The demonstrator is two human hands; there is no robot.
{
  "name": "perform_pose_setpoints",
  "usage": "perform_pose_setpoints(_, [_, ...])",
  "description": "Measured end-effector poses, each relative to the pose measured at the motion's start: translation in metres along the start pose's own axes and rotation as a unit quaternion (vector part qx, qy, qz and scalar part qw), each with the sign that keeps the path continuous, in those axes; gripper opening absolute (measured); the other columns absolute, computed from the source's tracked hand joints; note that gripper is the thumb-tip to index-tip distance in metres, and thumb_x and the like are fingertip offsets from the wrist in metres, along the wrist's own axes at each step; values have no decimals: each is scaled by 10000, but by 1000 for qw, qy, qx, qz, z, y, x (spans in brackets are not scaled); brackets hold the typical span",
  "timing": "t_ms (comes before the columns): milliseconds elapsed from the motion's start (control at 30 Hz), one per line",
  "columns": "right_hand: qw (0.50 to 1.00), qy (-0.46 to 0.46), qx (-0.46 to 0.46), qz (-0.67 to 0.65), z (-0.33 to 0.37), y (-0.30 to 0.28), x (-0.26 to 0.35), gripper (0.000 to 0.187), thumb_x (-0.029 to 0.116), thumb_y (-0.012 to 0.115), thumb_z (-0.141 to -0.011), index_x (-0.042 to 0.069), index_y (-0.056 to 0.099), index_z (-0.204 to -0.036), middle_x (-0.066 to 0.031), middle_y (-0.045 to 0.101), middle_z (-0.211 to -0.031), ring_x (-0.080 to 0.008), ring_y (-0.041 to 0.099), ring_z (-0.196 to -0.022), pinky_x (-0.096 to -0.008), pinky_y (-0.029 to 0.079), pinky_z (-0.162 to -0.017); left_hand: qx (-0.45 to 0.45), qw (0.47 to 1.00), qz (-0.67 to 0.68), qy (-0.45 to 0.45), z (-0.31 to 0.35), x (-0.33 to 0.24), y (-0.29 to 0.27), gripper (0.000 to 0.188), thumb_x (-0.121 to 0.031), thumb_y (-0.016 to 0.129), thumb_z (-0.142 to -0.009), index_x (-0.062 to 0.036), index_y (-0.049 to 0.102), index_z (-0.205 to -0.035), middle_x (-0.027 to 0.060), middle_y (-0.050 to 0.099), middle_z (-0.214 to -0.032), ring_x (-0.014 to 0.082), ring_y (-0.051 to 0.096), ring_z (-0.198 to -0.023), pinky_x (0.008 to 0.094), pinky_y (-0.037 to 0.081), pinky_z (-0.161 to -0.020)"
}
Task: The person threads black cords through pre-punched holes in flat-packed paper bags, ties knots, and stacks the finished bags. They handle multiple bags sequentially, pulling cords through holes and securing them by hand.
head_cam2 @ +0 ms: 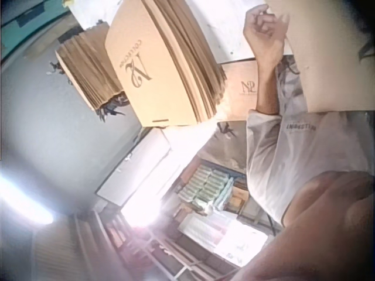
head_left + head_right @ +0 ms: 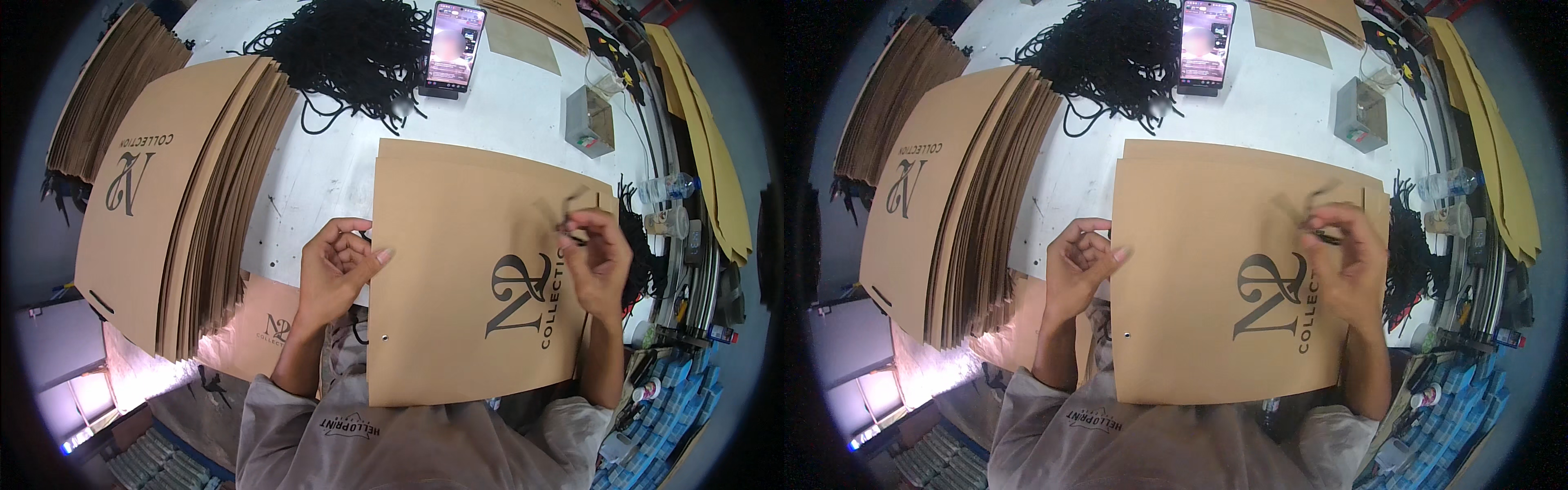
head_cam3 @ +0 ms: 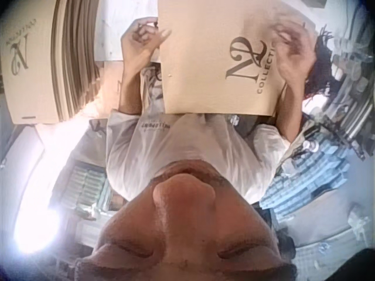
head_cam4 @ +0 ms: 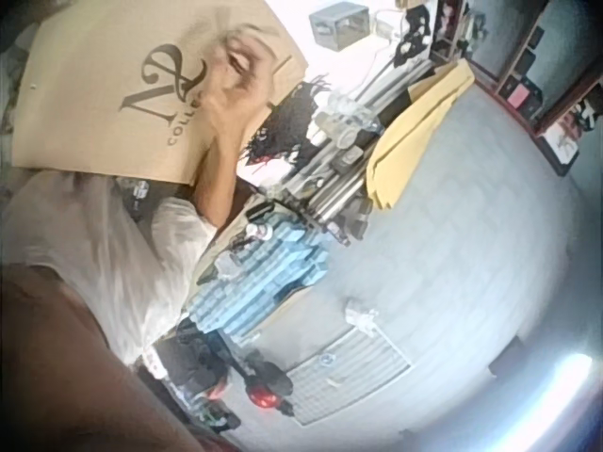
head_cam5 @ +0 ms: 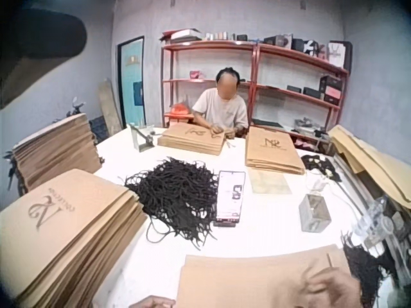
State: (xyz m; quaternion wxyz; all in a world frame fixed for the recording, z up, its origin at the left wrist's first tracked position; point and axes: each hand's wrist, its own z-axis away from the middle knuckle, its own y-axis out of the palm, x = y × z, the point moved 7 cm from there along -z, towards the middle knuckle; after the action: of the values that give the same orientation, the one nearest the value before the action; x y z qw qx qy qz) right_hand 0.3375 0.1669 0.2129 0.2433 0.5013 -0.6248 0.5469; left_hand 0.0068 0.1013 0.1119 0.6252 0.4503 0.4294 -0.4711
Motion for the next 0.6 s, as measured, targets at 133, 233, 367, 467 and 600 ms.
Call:
perform_pose_setpoints(133, [983,25,182,25,-10,60,17,235,-60,709,-855,-2,686,-1082,-124,672,-965,-225,653,-938,-319,507,-845,-3,1000,-8,-4,6,8,-6,389,10,777,-879,66,587,-1214,64,697,-827,77,673,-728,213,532,-647])
perform_pose_setpoints(233, [961,42,251,109,-6,77,14,223,-18,745,-815,26,717,-1032,-133,653,-943,-290,633,-931,-371,495,-858,14,1000,6,4,8,12,-7,364,16,742,-907,73,597,-1235,86,720,-864,97,693,-750,232,549,-647])
perform_pose_setpoints(367, [931,-58,307,190,-3,95,32,233,41,778,-760,64,738,-988,-115,594,-1025,-325,564,-1034,-437,445,-929,29,999,20,-8,10,13,-6,330,-11,715,-941,77,612,-1241,85,731,-893,84,690,-772,232,561,-648])
perform_pose_setpoints(467, [896,-107,377,211,9,107,41,268,44,781,-745,85,731,-1005,-102,546,-1094,-317,510,-1106,-455,409,-968,33,999,23,-10,10,9,-8,314,-31,706,-955,76,619,-1237,87,737,-907,87,694,-782,235,565,-650])
perform_pose_setpoints(600, [901,-152,355,199,23,110,29,277,34,781,-756,95,725,-1021,-98,544,-1055,-303,521,-1082,-467,402,-961,53,998,12,-6,8,11,-6,336,-35,692,-967,79,606,-1271,82,737,-907,93,699,-798,237,566,-656])
